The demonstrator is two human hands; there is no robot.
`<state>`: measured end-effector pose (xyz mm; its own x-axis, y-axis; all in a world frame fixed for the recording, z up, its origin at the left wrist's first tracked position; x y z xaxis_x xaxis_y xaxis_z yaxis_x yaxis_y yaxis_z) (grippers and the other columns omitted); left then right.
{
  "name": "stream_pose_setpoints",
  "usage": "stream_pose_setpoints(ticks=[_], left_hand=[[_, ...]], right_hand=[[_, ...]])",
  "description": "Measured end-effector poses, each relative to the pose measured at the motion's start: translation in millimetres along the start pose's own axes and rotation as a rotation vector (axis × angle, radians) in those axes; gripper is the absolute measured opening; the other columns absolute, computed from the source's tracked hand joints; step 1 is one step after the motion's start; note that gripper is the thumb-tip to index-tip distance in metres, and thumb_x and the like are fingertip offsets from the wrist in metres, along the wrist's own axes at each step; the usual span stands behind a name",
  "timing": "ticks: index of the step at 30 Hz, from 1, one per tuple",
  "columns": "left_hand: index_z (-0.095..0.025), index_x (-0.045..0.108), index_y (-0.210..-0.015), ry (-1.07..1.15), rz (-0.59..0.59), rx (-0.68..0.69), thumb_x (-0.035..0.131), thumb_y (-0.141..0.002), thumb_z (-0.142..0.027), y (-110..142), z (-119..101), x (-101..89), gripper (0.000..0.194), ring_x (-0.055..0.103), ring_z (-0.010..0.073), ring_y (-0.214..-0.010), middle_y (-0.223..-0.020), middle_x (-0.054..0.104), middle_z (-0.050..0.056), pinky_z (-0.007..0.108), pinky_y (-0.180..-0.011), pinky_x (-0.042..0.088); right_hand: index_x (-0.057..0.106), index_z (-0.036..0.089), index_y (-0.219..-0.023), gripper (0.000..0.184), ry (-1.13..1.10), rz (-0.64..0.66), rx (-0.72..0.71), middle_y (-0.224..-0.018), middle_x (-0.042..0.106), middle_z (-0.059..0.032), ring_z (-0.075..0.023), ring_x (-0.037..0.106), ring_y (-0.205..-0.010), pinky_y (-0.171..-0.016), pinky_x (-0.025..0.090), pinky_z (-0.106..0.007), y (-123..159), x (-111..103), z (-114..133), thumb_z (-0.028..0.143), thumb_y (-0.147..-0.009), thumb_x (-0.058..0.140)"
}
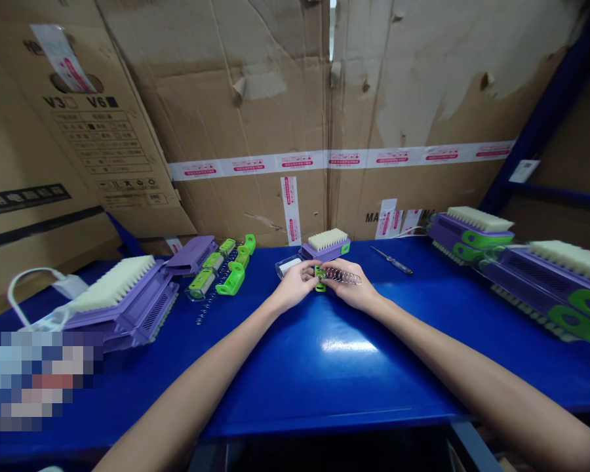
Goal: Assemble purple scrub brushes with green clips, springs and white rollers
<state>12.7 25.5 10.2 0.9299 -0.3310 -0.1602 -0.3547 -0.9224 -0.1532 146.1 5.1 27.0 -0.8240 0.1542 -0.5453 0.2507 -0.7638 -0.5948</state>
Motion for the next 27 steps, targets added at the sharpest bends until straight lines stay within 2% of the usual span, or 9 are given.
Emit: stream_pose_setpoints(ticks=[10,16,18,22,27], left_hand=[[-0.011,0.061,-0.106,-0.049,0.015,0.070,0.056,-0.067,0.000,-2.7,0.5,1.3,0.041,0.055,0.0084,-0.064,-0.072,0.059,0.000,0.020,-0.063,0.043],[-0.011,0.061,-0.105,-0.064,0.054,0.090,0.061,-0.069,-0.007,-1.7,-0.5,2.6,0.036,0.057,0.0100,-0.065,-0.071,0.060,0.001,0.023,-0.066,0.046],[-0.011,0.061,-0.105,-0.068,0.038,0.100,0.060,-0.070,-0.006,-1.5,-0.9,2.6,0.036,0.057,0.0103,-0.066,-0.072,0.060,0.001,0.023,-0.067,0.046],[-0.010,0.062,-0.104,-0.092,-0.013,0.105,0.055,-0.067,0.001,-1.9,-0.3,2.8,0.039,0.058,0.0103,-0.069,-0.075,0.062,0.002,0.023,-0.069,0.047],[-0.010,0.060,-0.104,-0.096,-0.041,0.093,0.053,-0.066,0.002,-2.4,0.8,3.2,0.041,0.057,0.0095,-0.068,-0.075,0.062,0.002,0.022,-0.067,0.047]], right_hand=[[0.066,0.020,-0.087,0.013,0.038,0.004,-0.009,-0.087,0.067,-0.0045,-0.0174,0.062,-0.079,-0.074,0.048,-0.030,0.5,1.6,-0.2,0.016,-0.075,0.066],[0.060,0.018,-0.077,0.008,0.105,0.049,-0.007,-0.073,0.061,-0.0009,-0.0140,0.055,-0.065,-0.060,0.042,-0.025,0.6,2.0,2.0,0.011,-0.073,0.061],[0.062,0.018,-0.083,0.010,0.094,0.065,-0.026,-0.076,0.063,-0.0014,-0.0143,0.056,-0.067,-0.062,0.043,-0.025,0.7,1.1,3.6,0.013,-0.075,0.060],[0.061,0.021,-0.109,0.030,0.110,0.117,-0.102,-0.089,0.063,-0.0041,-0.0162,0.060,-0.079,-0.072,0.046,-0.027,2.1,0.0,6.0,0.020,-0.079,0.061],[0.061,0.022,-0.110,0.029,0.285,0.172,-0.132,-0.091,0.060,-0.0045,-0.0164,0.059,-0.079,-0.071,0.045,-0.027,3.9,-0.8,4.6,0.022,-0.081,0.059]])
Point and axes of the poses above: each hand's wrist, its own y-axis away from the middle knuckle, its own x-axis out of the palm, z = x × y, the point moved 5 cm from there along -y, towards the middle knuckle
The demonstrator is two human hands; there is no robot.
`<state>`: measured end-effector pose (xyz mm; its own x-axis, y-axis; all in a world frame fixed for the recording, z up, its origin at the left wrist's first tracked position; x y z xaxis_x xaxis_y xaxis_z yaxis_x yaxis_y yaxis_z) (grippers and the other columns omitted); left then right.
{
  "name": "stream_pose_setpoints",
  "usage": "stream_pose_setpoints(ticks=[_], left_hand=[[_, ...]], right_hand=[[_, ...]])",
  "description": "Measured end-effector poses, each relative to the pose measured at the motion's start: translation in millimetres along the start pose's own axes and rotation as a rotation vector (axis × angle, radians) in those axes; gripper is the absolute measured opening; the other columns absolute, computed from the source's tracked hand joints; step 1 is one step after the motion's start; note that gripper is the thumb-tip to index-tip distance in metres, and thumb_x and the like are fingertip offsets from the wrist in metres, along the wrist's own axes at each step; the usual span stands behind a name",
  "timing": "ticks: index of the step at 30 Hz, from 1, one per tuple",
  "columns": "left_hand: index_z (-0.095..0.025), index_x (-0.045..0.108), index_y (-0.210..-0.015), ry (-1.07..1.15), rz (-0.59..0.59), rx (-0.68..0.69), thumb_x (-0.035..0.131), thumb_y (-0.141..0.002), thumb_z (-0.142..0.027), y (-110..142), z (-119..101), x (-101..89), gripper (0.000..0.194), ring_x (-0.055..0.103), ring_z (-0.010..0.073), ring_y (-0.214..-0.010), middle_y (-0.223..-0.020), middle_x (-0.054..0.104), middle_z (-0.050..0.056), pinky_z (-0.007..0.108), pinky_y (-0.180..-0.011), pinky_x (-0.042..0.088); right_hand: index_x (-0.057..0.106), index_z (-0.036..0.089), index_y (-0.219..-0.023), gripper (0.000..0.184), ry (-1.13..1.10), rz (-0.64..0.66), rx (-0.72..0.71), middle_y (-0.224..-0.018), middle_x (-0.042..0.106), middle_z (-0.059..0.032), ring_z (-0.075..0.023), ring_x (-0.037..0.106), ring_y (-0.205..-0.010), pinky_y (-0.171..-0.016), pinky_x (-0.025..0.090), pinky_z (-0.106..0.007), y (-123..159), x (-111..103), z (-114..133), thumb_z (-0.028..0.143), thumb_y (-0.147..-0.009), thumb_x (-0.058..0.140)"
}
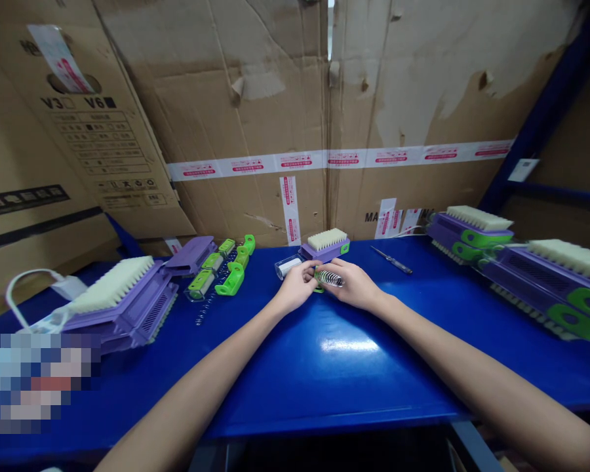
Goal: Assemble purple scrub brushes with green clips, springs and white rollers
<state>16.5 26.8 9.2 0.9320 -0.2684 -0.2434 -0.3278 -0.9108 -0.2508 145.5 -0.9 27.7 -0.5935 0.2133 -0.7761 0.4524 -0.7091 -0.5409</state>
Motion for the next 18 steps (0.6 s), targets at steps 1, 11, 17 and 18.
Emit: stream_pose_setpoints(ticks=[1,11,17,18], left_hand=[[-0.010,0.060,-0.104,0.001,0.002,0.001,0.052,-0.066,0.002,0.0,0.1,0.2,0.041,0.057,0.0091,-0.067,-0.074,0.062,0.001,0.021,-0.066,0.046],[-0.011,0.058,-0.107,0.008,0.019,0.027,0.052,-0.069,-0.001,2.6,-2.1,2.4,0.039,0.059,0.0115,-0.071,-0.077,0.061,0.002,0.022,-0.066,0.046],[-0.012,0.059,-0.108,0.026,0.079,0.039,0.053,-0.068,-0.001,4.1,-7.6,3.4,0.042,0.053,0.0084,-0.064,-0.075,0.058,0.001,0.020,-0.062,0.043],[-0.012,0.059,-0.108,0.032,0.093,0.035,0.054,-0.068,-0.001,4.2,-8.0,3.4,0.042,0.052,0.0078,-0.063,-0.075,0.057,0.000,0.020,-0.062,0.043]], right_hand=[[0.061,0.022,-0.108,0.027,0.023,0.002,-0.005,-0.092,0.060,-0.0047,-0.0165,0.059,-0.080,-0.071,0.045,-0.026,0.2,-0.8,0.3,0.021,-0.082,0.059],[0.059,0.024,-0.110,0.026,0.196,0.096,-0.010,-0.094,0.059,-0.0039,-0.0150,0.058,-0.074,-0.062,0.039,-0.023,-0.3,-5.1,11.6,0.023,-0.085,0.053],[0.061,0.023,-0.096,0.016,-0.065,0.003,-0.015,-0.087,0.060,-0.0013,-0.0148,0.057,-0.076,-0.069,0.042,-0.024,-0.6,-1.7,-1.6,0.020,-0.081,0.059],[0.061,0.023,-0.095,0.015,-0.107,-0.012,-0.004,-0.085,0.060,-0.0008,-0.0144,0.057,-0.075,-0.069,0.042,-0.025,-0.7,-0.8,-4.1,0.020,-0.080,0.059]])
Point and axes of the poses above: each hand's wrist, its own y-axis away from the middle knuckle, its own x-axis out of the palm, z = x × y, the point moved 5 cm from there along -y, towards the middle knuckle
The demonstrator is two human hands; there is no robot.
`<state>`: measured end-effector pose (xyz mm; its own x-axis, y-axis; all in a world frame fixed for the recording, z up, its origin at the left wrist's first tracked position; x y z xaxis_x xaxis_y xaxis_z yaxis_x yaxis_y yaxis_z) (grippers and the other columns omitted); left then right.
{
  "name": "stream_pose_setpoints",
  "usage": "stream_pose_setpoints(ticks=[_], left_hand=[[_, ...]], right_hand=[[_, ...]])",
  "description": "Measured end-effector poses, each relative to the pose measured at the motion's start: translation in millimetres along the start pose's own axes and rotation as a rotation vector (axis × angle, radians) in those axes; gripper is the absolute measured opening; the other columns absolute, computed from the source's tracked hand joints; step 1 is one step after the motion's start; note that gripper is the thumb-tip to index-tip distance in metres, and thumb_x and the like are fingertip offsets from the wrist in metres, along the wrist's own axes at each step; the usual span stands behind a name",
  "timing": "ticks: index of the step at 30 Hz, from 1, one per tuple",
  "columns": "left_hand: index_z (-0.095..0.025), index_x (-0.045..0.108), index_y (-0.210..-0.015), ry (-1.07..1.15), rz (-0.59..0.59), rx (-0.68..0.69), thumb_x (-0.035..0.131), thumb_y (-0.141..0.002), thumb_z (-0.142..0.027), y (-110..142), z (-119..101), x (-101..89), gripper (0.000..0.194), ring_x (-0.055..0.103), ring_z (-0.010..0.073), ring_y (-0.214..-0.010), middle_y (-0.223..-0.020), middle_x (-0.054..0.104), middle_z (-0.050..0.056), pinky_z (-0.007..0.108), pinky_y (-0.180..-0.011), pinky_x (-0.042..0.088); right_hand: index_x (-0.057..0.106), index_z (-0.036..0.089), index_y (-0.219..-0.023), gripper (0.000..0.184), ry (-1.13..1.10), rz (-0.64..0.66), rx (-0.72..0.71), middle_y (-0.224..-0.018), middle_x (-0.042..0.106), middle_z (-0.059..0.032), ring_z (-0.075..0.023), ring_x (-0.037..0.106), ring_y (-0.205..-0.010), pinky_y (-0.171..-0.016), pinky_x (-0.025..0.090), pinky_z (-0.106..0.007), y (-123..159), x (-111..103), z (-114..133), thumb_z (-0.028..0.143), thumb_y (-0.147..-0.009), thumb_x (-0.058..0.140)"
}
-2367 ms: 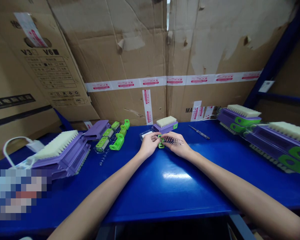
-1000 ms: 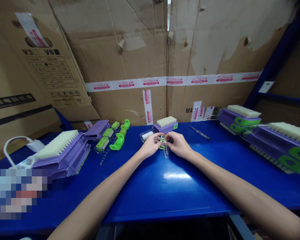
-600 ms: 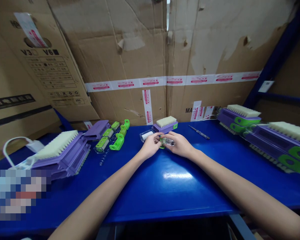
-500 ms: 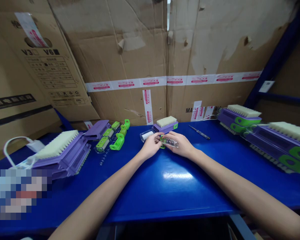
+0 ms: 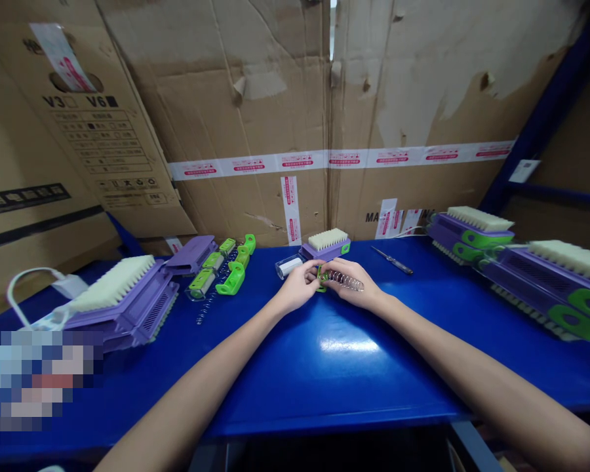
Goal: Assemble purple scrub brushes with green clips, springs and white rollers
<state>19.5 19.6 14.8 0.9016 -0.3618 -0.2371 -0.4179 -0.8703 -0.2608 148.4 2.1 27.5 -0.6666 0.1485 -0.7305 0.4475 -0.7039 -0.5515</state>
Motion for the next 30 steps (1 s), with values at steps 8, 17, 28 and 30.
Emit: stream_pose_setpoints(ticks=[8,17,28,30], left_hand=[[-0.010,0.057,-0.112,0.024,0.056,-0.057,0.058,-0.065,-0.002,-0.6,1.6,-1.1,0.048,0.051,0.0065,-0.060,-0.076,0.058,0.001,0.021,-0.061,0.042],[-0.009,0.058,-0.110,0.025,0.005,-0.095,0.055,-0.062,0.002,-1.2,2.5,-2.7,0.050,0.051,0.0054,-0.058,-0.071,0.058,-0.002,0.019,-0.059,0.041],[-0.012,0.062,-0.108,0.028,-0.041,-0.143,0.059,-0.064,-0.006,-0.3,-3.4,-4.3,0.045,0.046,0.0068,-0.054,-0.060,0.052,-0.005,0.019,-0.055,0.036],[-0.012,0.063,-0.107,0.020,-0.054,-0.146,0.058,-0.063,-0.005,-0.1,-5.1,-4.7,0.045,0.043,0.0061,-0.052,-0.059,0.051,-0.006,0.019,-0.052,0.034]], right_hand=[[0.063,0.022,-0.089,0.012,-0.096,-0.046,0.075,-0.083,0.062,-0.0005,-0.0140,0.057,-0.075,-0.070,0.043,-0.025,-2.2,1.1,-4.7,0.018,-0.078,0.061],[0.063,0.023,-0.086,0.006,-0.018,-0.045,0.113,-0.082,0.061,-0.0007,-0.0140,0.056,-0.074,-0.069,0.043,-0.025,-5.1,-0.7,-1.8,0.021,-0.081,0.061],[0.060,0.025,-0.094,0.016,0.152,-0.034,0.072,-0.089,0.060,-0.0011,-0.0158,0.058,-0.078,-0.067,0.041,-0.024,-4.9,-3.4,8.2,0.020,-0.080,0.060],[0.059,0.025,-0.096,0.018,0.189,-0.021,0.075,-0.090,0.060,-0.0014,-0.0166,0.058,-0.079,-0.066,0.041,-0.024,-5.3,-4.5,11.6,0.017,-0.079,0.059]])
Point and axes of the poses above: each hand's wrist, its own y-axis away from the middle knuckle, its own x-axis out of the palm, z = x × y, the point moved 5 cm from there along -y, towards the middle knuckle
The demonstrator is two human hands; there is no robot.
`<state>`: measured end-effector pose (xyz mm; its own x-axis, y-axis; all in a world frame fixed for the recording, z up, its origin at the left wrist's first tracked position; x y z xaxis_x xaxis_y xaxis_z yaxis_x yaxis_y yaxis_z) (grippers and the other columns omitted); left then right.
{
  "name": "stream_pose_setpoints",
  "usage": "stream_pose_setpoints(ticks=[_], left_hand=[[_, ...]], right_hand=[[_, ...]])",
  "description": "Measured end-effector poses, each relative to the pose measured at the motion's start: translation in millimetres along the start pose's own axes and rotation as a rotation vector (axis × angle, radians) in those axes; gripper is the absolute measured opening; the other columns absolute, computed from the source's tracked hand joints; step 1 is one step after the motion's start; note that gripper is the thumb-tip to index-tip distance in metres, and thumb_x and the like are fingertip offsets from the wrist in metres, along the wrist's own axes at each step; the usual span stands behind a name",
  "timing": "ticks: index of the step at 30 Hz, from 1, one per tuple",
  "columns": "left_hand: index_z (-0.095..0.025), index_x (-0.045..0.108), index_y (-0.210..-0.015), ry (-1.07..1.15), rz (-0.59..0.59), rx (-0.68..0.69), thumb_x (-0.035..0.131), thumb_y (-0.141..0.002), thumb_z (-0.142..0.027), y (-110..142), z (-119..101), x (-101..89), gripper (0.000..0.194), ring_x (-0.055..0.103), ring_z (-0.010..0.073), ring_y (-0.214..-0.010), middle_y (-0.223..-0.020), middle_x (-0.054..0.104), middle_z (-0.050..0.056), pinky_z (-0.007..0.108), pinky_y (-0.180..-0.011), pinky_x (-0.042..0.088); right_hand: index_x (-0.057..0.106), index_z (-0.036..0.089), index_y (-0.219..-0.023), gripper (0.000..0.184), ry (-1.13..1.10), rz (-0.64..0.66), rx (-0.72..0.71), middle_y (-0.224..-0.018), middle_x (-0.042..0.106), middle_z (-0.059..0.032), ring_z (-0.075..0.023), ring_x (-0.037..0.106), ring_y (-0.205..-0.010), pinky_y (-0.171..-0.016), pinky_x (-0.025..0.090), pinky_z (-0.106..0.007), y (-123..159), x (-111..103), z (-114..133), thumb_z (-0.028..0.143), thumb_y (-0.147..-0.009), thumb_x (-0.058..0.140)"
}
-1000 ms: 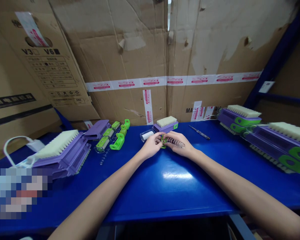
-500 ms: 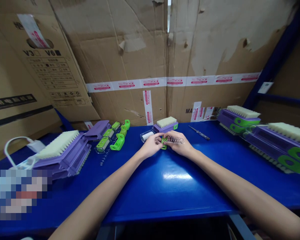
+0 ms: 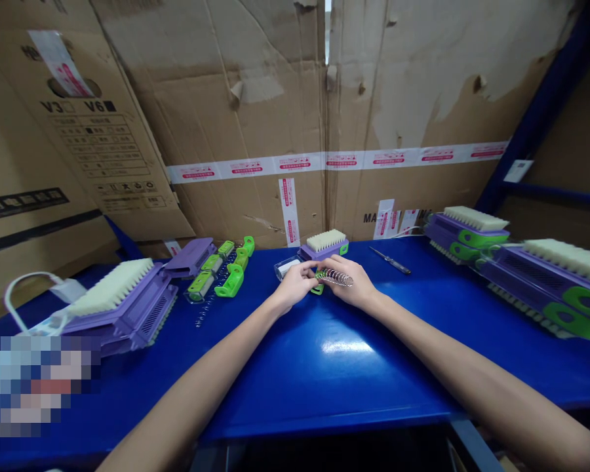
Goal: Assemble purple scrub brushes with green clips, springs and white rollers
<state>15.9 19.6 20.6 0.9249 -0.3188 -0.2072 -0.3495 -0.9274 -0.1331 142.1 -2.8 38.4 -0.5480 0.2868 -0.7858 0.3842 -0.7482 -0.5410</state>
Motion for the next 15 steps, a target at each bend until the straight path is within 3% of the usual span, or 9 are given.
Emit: stream_pose_setpoints(ticks=[9,15], left_hand=[[-0.012,0.066,-0.105,0.048,-0.053,-0.044,0.056,-0.060,-0.009,-5.6,10.0,-4.4,0.046,0.038,0.0061,-0.048,-0.054,0.045,-0.006,0.020,-0.045,0.026],[-0.012,0.065,-0.107,0.069,-0.049,-0.066,0.059,-0.062,-0.012,-5.3,9.8,-4.4,0.046,0.035,0.0055,-0.045,-0.052,0.044,-0.007,0.020,-0.043,0.026]], right_hand=[[0.057,0.024,-0.104,0.021,0.149,0.097,0.011,-0.093,0.060,-0.0049,-0.0185,0.059,-0.075,-0.057,0.036,-0.025,-2.2,-3.1,13.9,0.024,-0.084,0.051],[0.058,0.026,-0.100,0.019,0.051,0.052,0.059,-0.097,0.063,-0.0032,-0.0192,0.060,-0.083,-0.062,0.040,-0.025,-4.9,0.6,5.7,0.021,-0.082,0.057]])
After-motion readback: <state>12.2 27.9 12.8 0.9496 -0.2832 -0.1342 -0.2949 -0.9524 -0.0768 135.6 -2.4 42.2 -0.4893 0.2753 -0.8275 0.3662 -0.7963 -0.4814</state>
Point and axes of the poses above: each hand's wrist, its own y-axis away from the middle knuckle, its own x-axis out of the palm, z = x × y, the point moved 5 cm from there along -y, towards the middle knuckle
